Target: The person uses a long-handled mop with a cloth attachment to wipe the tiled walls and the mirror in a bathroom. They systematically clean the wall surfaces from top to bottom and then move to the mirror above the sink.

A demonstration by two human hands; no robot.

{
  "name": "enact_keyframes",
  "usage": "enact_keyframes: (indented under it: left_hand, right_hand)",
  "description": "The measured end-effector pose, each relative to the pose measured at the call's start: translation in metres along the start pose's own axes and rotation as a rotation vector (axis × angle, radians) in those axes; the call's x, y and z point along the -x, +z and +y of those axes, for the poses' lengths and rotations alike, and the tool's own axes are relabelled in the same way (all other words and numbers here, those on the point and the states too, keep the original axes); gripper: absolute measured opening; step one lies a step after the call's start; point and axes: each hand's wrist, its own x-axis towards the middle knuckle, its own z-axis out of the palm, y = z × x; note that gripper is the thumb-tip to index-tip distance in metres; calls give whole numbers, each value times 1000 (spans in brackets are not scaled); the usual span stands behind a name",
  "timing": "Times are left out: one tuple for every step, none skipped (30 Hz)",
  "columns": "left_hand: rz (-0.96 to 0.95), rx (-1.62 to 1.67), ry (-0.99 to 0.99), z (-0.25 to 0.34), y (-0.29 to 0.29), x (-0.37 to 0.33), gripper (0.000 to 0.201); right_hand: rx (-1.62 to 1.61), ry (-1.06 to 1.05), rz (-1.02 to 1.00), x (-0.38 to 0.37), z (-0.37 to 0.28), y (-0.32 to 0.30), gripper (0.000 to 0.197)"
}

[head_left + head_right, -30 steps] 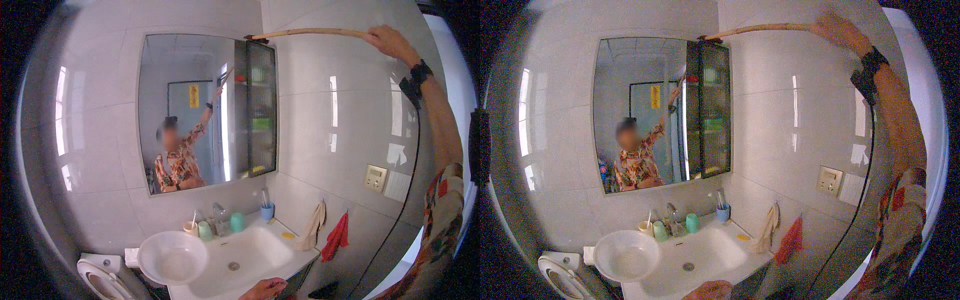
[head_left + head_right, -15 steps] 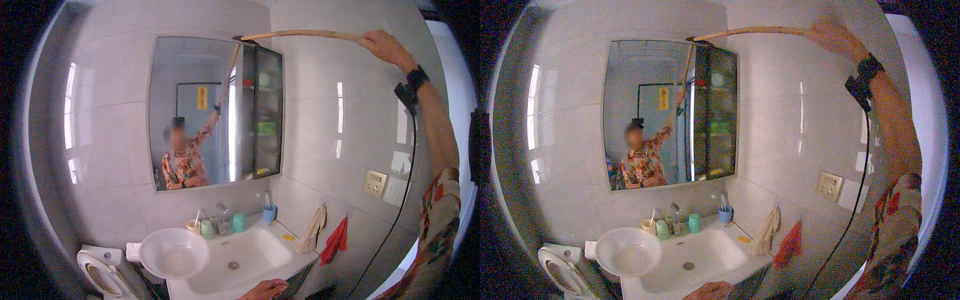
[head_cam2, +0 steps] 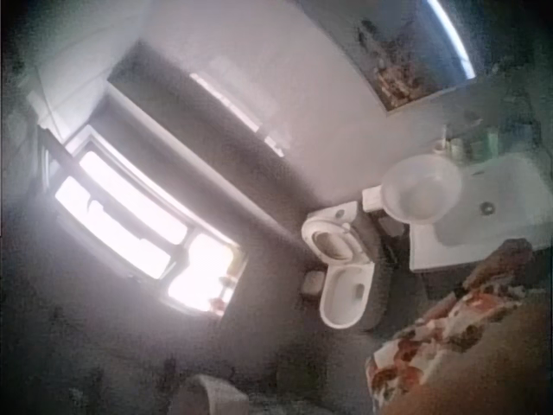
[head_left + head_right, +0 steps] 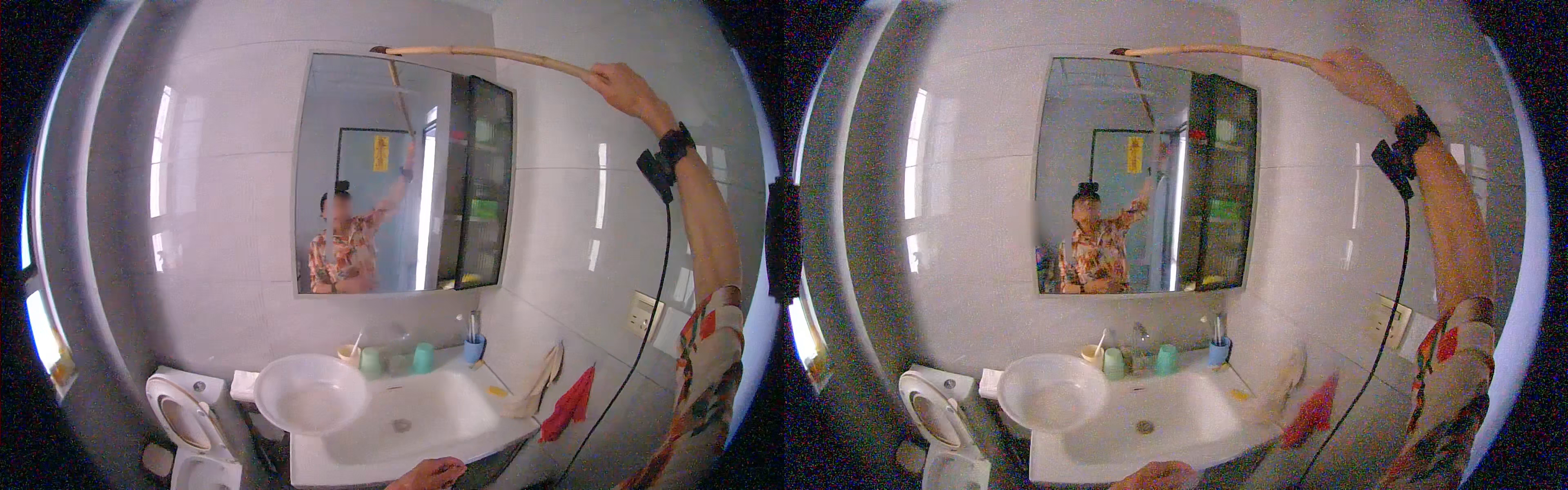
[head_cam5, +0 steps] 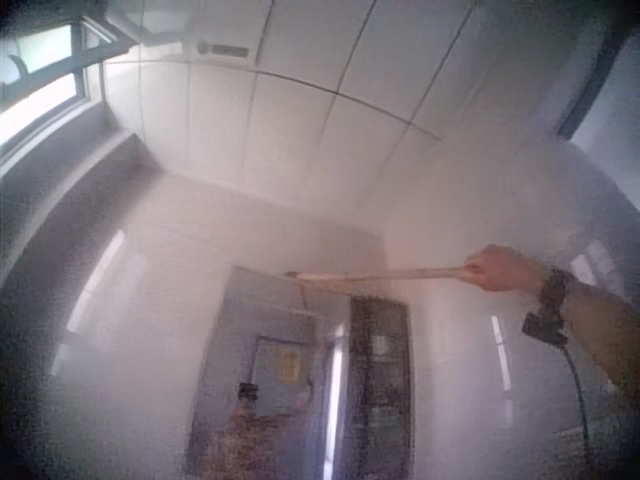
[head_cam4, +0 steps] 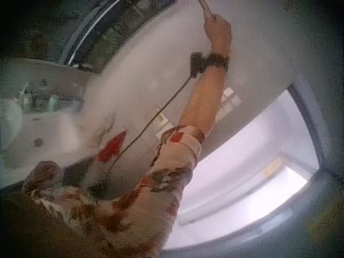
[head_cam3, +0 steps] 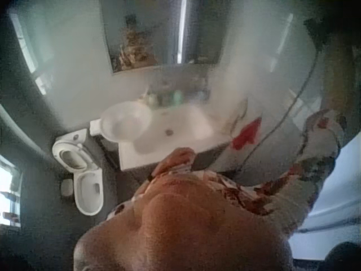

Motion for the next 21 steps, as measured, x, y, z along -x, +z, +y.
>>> enact_keyframes:
  left_hand:
    - [13, 2, -19, 2, 0, 3, 29]
    - [183, 220, -24, 5, 9, 12, 29]
    - [342, 438, -29, 12, 24, 25, 29]
    - [501, 656, -32, 16, 33, 32, 29]
    - [393, 393, -66, 13, 24, 27, 29]
    - [293, 135, -93, 8, 9, 19, 29]
    - [193, -121, -123, 4, 0, 15, 28]
    - [216, -106, -112, 3, -1, 17, 28]
    - [240, -96, -101, 2, -2, 19, 28]
    - [262, -86, -90, 1, -3, 21, 27]
    - [280, -47, -65, -5, -5, 22, 27]
    - [294, -12, -44, -12, -7, 23, 27]
    - [308, 24, -23, -19, -8, 25, 26]
    - [331, 37, -46, -24, -9, 27, 26]
    - [349, 52, -69, -24, -9, 29, 26]
    - [368, 68, -92, -23, -9, 30, 26]
    - [364, 71, -79, -21, -9, 33, 25]
    - [368, 76, -64, -7, -7, 36, 25]
    - [367, 80, -49, 1, -5, 38, 25]
    - [372, 79, -43, 3, -4, 40, 25]
    - [381, 75, -37, 5, -2, 43, 25]
  right_hand:
    - [-22, -12, 4, -4, -6, 3, 39]
    - [-44, -25, 8, -10, -12, 6, 39]
    - [-58, -32, 9, -11, -14, 9, 39]
    - [-54, -22, 2, -16, -14, 12, 40]
    - [-51, -11, -6, -23, -15, 15, 40]
    - [-55, -12, -9, -32, -21, 18, 40]
    - [-83, -16, 3, -35, -30, 20, 41]
    - [-110, -19, 14, -38, -38, 22, 41]
    - [-137, -19, 28, -41, -42, 24, 41]
    - [-163, -15, 13, -44, -47, 27, 42]
    - [-188, -10, -2, -46, -51, 29, 42]
    - [-211, 0, -19, -47, -52, 33, 42]
    - [-229, 7, -29, -49, -53, 38, 41]
    - [-246, 13, -40, -51, -54, 43, 40]
    - [-260, 21, -53, -51, -56, 48, 40]
    - [-296, 5, -43, -51, -57, 54, 40]
    - [-331, -11, -33, -48, -58, 60, 40]
    - [-373, -31, -21, -47, -61, 69, 40]
    - [-445, 12, -53, -45, -62, 79, 40]
    - [-516, 55, -87, -41, -65, 90, 39]
    - [-591, 97, -118, -37, -69, 104, 39]
